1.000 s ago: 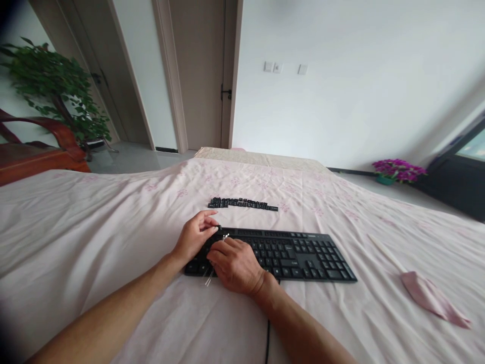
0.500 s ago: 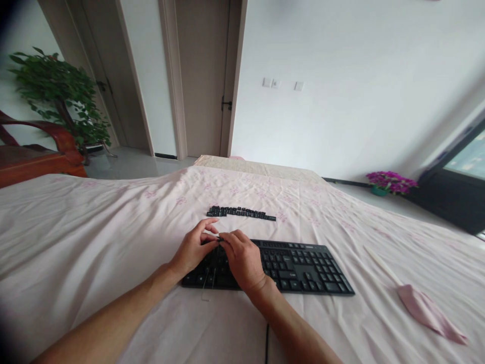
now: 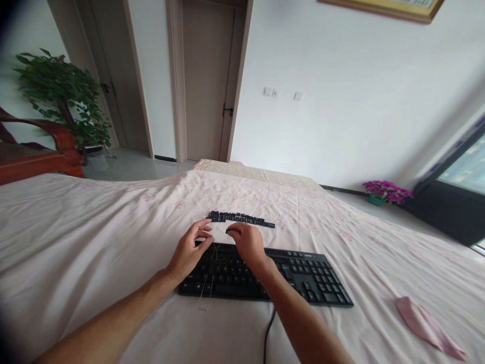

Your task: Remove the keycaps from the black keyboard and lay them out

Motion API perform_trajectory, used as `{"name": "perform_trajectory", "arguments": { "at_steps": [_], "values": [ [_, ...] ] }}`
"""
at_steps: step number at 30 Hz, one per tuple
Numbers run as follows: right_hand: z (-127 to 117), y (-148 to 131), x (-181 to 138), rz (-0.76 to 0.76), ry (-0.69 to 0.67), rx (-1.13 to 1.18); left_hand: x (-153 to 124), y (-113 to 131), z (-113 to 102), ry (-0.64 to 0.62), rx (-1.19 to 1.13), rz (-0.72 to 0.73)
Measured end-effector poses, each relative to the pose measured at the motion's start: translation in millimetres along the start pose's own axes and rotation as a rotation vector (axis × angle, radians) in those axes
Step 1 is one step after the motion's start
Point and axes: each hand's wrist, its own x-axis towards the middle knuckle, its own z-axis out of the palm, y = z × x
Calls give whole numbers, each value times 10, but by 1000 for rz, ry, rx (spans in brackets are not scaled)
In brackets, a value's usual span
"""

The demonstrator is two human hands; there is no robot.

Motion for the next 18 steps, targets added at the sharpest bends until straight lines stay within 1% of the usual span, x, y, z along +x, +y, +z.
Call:
{"name": "perform_trajectory", "arguments": {
  "at_steps": [2,4,6,8,11,18],
  "values": [
    [29,111,191,108,-25,-71,32,-111,-37,87,40,-23],
    [84,208,345,197,-35,-139,64,-223,-80,121,51,-79],
    [156,280,450,239,-34,-170,90,-308,-114,140,50,-129],
    [230,324,517,252,-37,-181,105,-349,-128,146,53,-150],
    [316,350,581,257,-48,-199,110,-347,-121,124,66,-146],
    [410,333,675,265,-66,-240,116,-330,-109,96,96,-121]
  ]
}}
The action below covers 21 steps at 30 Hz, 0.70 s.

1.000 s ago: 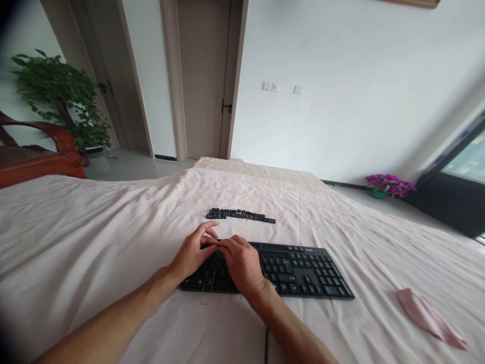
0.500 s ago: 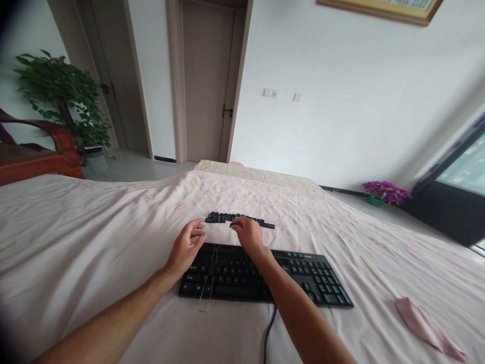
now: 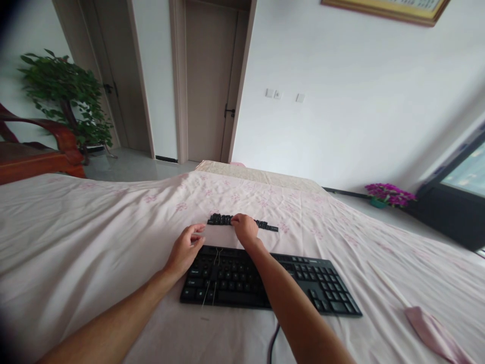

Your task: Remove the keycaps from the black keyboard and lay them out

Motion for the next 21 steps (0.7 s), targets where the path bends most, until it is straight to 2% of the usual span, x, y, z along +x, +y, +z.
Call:
{"name": "perform_trajectory", "arguments": {
  "at_steps": [15,21],
  "values": [
    [47,20,20,-35,25,17,3,-5,-7,-15,31,22],
    [-87,-29,-38,-89,69,54,-5,17,-18,-31,27,6]
  ]
}}
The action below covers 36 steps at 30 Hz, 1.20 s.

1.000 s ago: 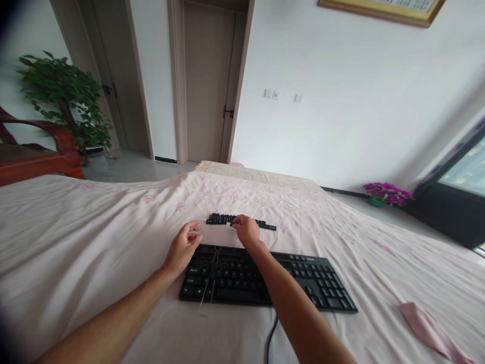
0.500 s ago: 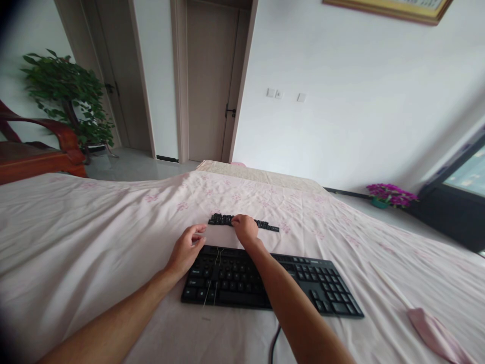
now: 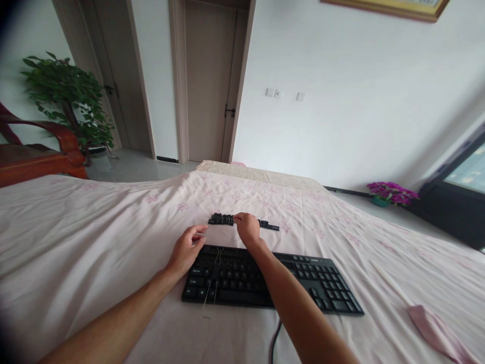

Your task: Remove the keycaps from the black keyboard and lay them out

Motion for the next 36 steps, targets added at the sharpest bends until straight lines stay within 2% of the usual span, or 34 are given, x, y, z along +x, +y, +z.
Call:
{"name": "perform_trajectory", "arguments": {
  "at_steps": [3,4,8,12,14,18,25,28,32,36],
  "values": [
    [-119,-114,-193,-113,-11,71,-4,7,-4,-6,2,-8],
    [-166,-159,-298,-202,-33,123,-3,7,-3,-6,3,-12],
    [-400,-316,-839,-533,-242,156,11,-14,10,8,32,-31],
    [-614,-366,-1283,-676,-438,67,28,-63,30,24,65,19],
    [-669,-369,-1412,-679,-462,26,28,-85,38,29,71,35],
    [-699,-391,-1561,-667,-425,-29,21,-97,45,26,69,52],
    [-693,-394,-1641,-658,-349,-25,23,-77,42,28,97,90],
    [-687,-322,-1523,-530,-213,149,21,-28,47,14,117,148],
    [-614,-174,-1268,-300,24,371,3,132,61,-79,149,223],
    [-495,-76,-1143,-224,-13,477,-40,311,80,-183,137,260]
  ]
}}
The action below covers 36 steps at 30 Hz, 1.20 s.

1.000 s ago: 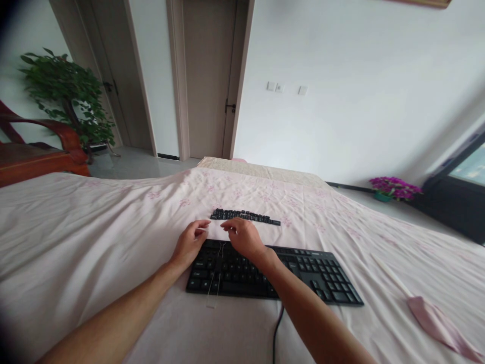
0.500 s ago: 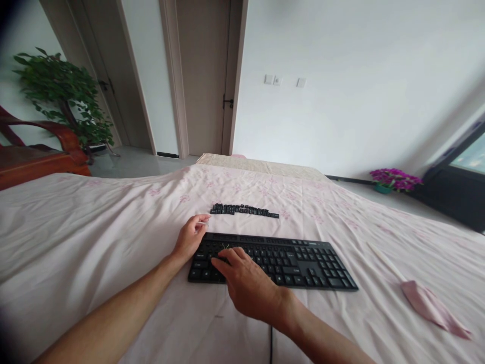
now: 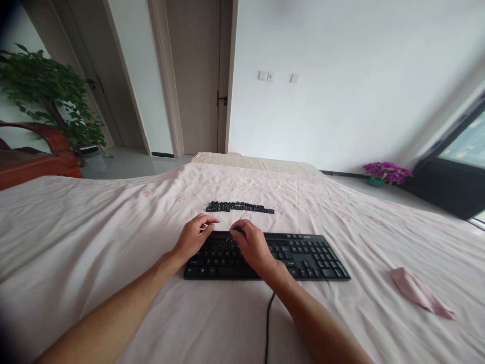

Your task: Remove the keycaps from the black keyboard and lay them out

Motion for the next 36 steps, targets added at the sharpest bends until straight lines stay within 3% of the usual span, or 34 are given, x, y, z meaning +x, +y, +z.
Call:
{"name": "perform_trajectory", "arguments": {
  "at_steps": [9,16,29,36],
  "values": [
    [-48,-61,-95,-147,-67,-32,-7,205,6,-221,134,95],
    [-29,-7,-101,-135,-75,17,-19,247,89,-390,217,157],
    [-1,86,-174,-216,17,87,-5,278,271,-334,198,215],
    [16,98,-148,-206,57,75,-8,258,274,-335,128,119]
  ]
}}
